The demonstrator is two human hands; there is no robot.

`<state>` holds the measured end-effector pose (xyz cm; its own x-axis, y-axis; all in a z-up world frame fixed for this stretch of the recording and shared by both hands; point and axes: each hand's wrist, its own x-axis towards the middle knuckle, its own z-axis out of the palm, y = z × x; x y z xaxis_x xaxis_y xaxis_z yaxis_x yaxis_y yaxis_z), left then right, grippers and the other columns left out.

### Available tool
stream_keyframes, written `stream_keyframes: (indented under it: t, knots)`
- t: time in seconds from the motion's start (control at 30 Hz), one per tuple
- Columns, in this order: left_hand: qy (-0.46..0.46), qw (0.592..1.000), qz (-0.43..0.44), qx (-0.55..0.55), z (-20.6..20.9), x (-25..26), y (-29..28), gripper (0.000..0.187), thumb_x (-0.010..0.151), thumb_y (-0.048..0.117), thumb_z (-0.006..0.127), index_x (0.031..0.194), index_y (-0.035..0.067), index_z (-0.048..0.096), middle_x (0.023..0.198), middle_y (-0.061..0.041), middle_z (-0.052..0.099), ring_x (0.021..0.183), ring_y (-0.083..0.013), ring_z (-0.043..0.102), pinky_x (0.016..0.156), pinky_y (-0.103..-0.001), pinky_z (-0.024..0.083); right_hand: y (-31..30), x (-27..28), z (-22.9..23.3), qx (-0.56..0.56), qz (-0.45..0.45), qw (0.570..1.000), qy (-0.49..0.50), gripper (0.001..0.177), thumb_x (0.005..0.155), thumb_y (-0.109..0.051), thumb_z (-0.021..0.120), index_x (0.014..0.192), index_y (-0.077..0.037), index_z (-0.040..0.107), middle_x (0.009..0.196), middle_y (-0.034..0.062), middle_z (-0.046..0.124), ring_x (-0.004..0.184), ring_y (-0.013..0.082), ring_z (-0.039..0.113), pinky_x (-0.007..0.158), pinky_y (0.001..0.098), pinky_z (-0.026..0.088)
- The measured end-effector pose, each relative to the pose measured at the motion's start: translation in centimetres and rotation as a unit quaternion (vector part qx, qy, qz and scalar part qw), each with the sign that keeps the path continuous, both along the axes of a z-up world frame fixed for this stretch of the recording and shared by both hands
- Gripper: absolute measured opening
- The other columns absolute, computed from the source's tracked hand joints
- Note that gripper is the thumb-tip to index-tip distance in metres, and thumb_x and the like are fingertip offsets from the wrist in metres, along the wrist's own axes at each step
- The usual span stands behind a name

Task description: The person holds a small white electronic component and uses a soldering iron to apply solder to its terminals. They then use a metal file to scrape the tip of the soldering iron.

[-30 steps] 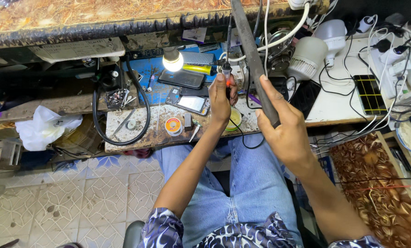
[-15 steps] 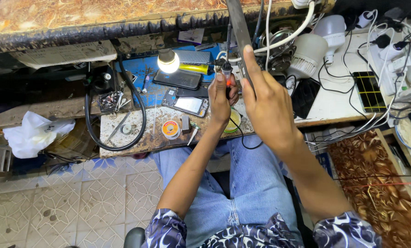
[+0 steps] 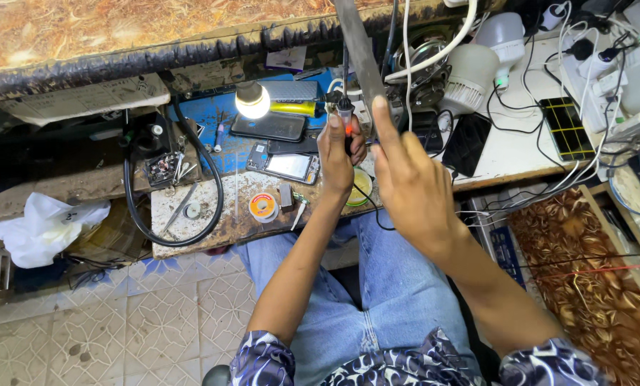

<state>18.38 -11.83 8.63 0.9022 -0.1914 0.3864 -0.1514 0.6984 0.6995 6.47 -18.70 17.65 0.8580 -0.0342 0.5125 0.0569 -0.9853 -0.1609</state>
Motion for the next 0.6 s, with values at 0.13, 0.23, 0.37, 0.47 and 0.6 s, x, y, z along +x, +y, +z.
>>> stream_keyframes:
  t: [0.13, 0.23, 0.37, 0.47, 0.6]
  knots:
    - [0.015, 0.999, 0.035, 0.02, 0.3, -0.4, -0.3, 0.051, 0.104, 0.053, 0.037, 0.083, 0.009, 0.051, 0.054, 0.001, 0.035, 0.042, -0.0066, 0.03, 0.04, -0.021, 0.023, -0.1, 5.0, 2.0, 0.013, 0.025, 0.999, -0.015, 0.069, 0.115, -0.016, 0.064, 0.167, -0.019, 0.019, 0.09, 0.0192, 0.059, 0.066, 0.0439, 0.063, 0.057, 0.0568, 0.048]
    - [0.011, 1.0, 0.024, -0.005, 0.5, -0.2, -0.2, 0.049, 0.106, 0.049, 0.038, 0.082, 0.009, 0.05, 0.053, 0.001, 0.034, 0.041, -0.0068, 0.03, 0.039, -0.021, 0.023, -0.6, 5.6, 3.1, 0.042, 0.047, 0.998, -0.007, 0.065, 0.113, -0.014, 0.062, 0.166, -0.018, 0.024, 0.092, 0.0207, 0.062, 0.078, 0.0487, 0.062, 0.064, 0.0593, 0.044]
    - [0.019, 1.0, -0.009, -0.012, -0.2, 0.2, -0.4, 0.047, 0.106, 0.05, 0.038, 0.084, 0.01, 0.05, 0.056, 0.003, 0.035, 0.043, -0.0054, 0.029, 0.039, -0.02, 0.024, -0.6, 1.4, 1.7, 0.117, 0.106, 0.985, -0.061, 0.057, 0.115, -0.011, 0.053, 0.165, -0.015, 0.025, 0.105, 0.0216, 0.067, 0.076, 0.0366, 0.061, 0.067, 0.0495, 0.046]
    - [0.031, 0.999, -0.016, -0.015, 0.1, -0.3, -0.3, 0.048, 0.105, 0.05, 0.038, 0.083, 0.01, 0.05, 0.056, 0.003, 0.035, 0.042, -0.0054, 0.029, 0.039, -0.02, 0.024, -0.1, -1.4, 0.1, 0.092, 0.071, 0.993, -0.032, 0.057, 0.114, -0.018, 0.053, 0.165, -0.016, 0.028, 0.105, 0.0196, 0.064, 0.071, 0.0417, 0.06, 0.062, 0.0529, 0.044]
    - [0.002, 0.999, 0.048, -0.008, -1.3, 0.4, -1.2, 0.055, 0.11, 0.05, 0.035, 0.084, 0.005, 0.053, 0.051, 0.001, 0.033, 0.034, -0.0063, 0.037, 0.031, -0.019, 0.035, 1.1, 1.0, -0.6, -0.028, -0.027, 0.997, -0.068, 0.059, 0.108, -0.022, 0.055, 0.164, -0.021, 0.038, 0.085, 0.0116, 0.056, 0.057, 0.0408, 0.065, 0.055, 0.0548, 0.056]
